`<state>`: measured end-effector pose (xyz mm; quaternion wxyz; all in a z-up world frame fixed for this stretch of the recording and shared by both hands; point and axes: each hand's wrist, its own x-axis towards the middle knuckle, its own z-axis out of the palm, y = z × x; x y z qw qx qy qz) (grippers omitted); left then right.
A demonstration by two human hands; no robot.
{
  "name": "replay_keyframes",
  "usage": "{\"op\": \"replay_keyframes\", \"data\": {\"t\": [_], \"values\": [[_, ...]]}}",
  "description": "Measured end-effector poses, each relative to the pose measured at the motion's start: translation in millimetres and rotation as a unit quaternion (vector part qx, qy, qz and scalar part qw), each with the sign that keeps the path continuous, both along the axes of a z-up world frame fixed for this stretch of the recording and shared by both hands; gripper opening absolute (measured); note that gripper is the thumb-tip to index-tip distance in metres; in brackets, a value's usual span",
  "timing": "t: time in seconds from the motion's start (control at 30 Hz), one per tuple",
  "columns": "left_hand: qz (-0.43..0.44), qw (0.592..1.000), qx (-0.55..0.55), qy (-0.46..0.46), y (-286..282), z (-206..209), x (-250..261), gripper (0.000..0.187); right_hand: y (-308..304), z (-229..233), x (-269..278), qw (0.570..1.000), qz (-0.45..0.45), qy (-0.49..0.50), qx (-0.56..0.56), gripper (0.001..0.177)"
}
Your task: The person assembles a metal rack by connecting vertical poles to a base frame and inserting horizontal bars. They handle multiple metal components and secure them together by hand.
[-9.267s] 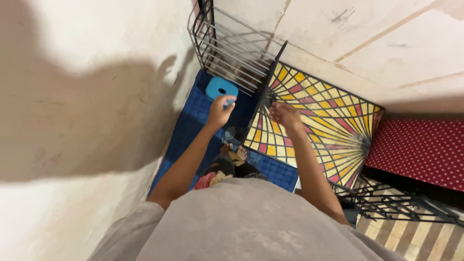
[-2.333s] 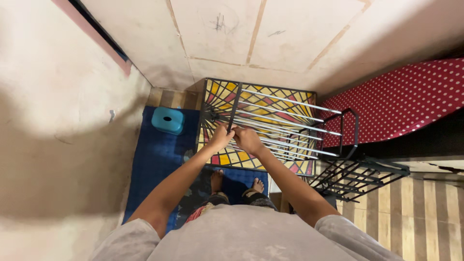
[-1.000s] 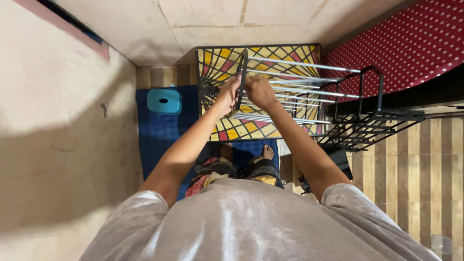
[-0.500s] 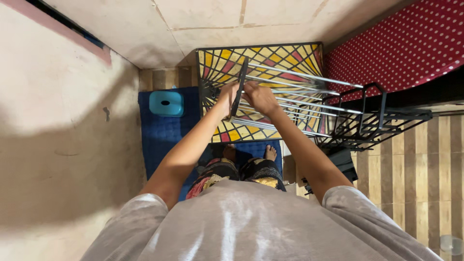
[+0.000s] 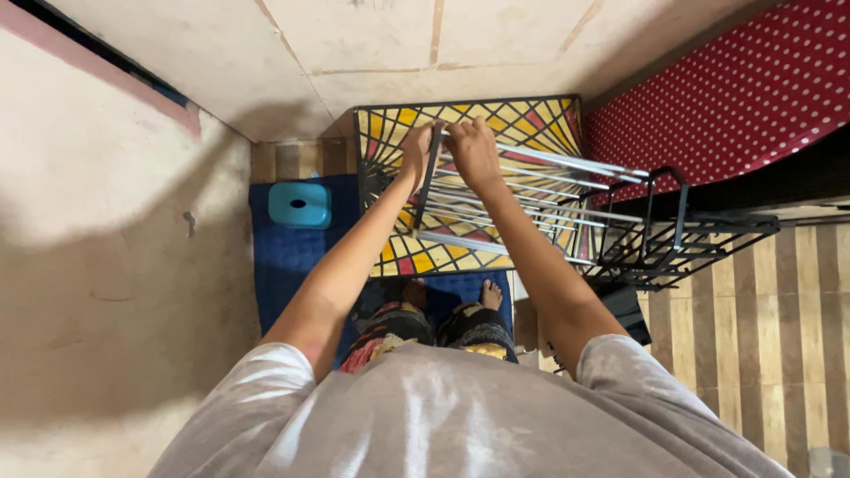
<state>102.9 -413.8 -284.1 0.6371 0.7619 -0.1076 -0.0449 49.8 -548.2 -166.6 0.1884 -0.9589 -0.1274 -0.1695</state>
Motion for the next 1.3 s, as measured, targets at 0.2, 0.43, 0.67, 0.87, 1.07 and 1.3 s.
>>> {"op": "replay_keyframes", "data": {"t": [0.2,0.43,0.67,0.87,1.07,1.3], "values": [[0.06,0.998,-0.003,0.017,-3.9,6.7,-12.5,0.008,-1.1,-18.8,5.0,0.998,0.031,0.022,0.048,0.01],[0.014,0.997,-0.042,-0.067,-6.9,18.1,-14.3,0.008,-14.7,-22.4,9.0,0.993,0.02,0.094,0.063,0.014],[0.061,0.997,-0.004,-0.045,0.4,28.2,-8.0,0.015,-28.7,-9.9,5.9,0.991,0.098,0.084,0.035,0.032],[0.013,0.988,-0.019,-0.155,2.5,26.8,-15.7,0.02,-19.4,-1.9,-10.2,0.993,0.099,0.057,0.038,0.04],[0.076,0.954,-0.257,0.131,12.8,66.3,-8.4,0.037,-23.4,39.2,-40.9,0.991,0.018,-0.108,0.083,0.026],[0.095,0.961,-0.027,-0.257,-15.7,197.2,-34.4,0.032,-67.2,91.3,-98.3,0.942,-0.231,-0.008,0.244,0.033]]}}
